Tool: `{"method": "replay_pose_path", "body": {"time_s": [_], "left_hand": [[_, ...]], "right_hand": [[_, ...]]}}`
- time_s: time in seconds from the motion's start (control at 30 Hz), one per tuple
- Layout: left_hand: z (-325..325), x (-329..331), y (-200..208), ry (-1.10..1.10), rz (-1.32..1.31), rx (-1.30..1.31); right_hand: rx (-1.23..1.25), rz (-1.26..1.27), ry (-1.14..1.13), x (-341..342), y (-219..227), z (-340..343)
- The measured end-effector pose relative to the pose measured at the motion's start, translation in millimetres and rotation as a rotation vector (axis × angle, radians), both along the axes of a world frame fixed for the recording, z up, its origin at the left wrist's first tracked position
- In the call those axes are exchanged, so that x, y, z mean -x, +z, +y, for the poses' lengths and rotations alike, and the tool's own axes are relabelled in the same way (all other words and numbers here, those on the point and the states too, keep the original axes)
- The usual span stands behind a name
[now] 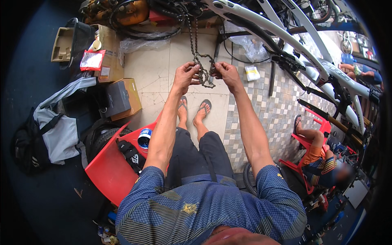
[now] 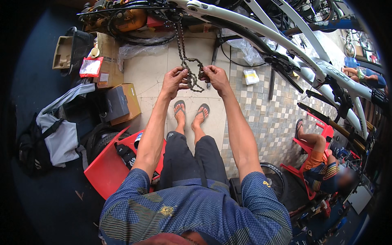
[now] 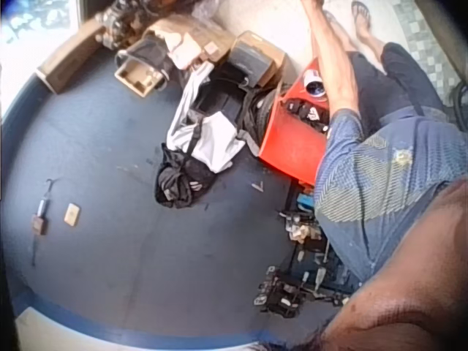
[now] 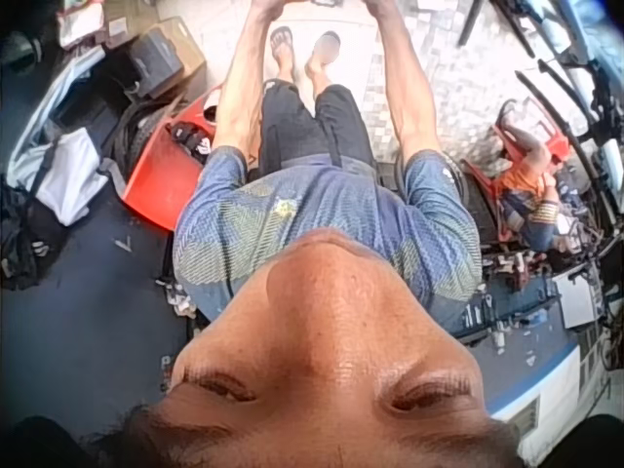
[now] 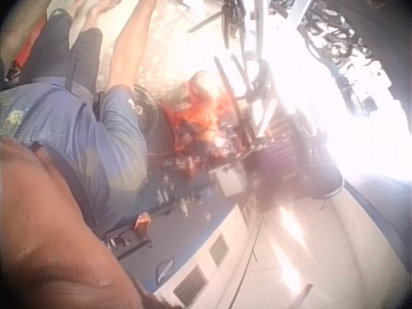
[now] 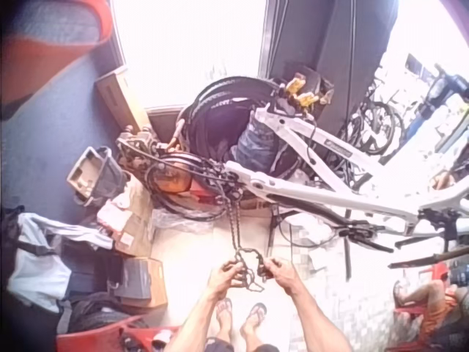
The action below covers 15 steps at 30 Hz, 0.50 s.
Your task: The person installs a seat post clamp on a white bicycle frame using an Allen key, then wipes hands with a cloth, and finally handles a bicycle chain by threading it through the rear derailleur and around the chainring.
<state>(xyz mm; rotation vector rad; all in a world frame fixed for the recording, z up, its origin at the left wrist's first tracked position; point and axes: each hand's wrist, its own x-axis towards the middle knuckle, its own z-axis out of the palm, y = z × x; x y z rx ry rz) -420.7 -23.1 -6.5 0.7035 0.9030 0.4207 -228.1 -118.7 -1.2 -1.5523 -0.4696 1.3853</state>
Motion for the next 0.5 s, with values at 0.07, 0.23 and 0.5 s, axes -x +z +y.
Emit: {"method": "replay_pose_path", "body": {"time_s": [0.07,0.23,0.5], "left_hand": [[-0.6,-0.7,-0.4,0.005,0.006,-0.004],[-2.4,-2.1,2.5,0.003,-0.001,-0.009],[2.5,-1.1,-4.6,-0.013,0.098,-0.126]], "right_hand": [[-0.006,-0.002,-0.004,1.8,-0.1,-1.0],[-0.025,0.002,-0.033,8.2,-2.5,-4.2],[-0.002,-0.109,-0.103,8.1,1.8,-8.0]]}}
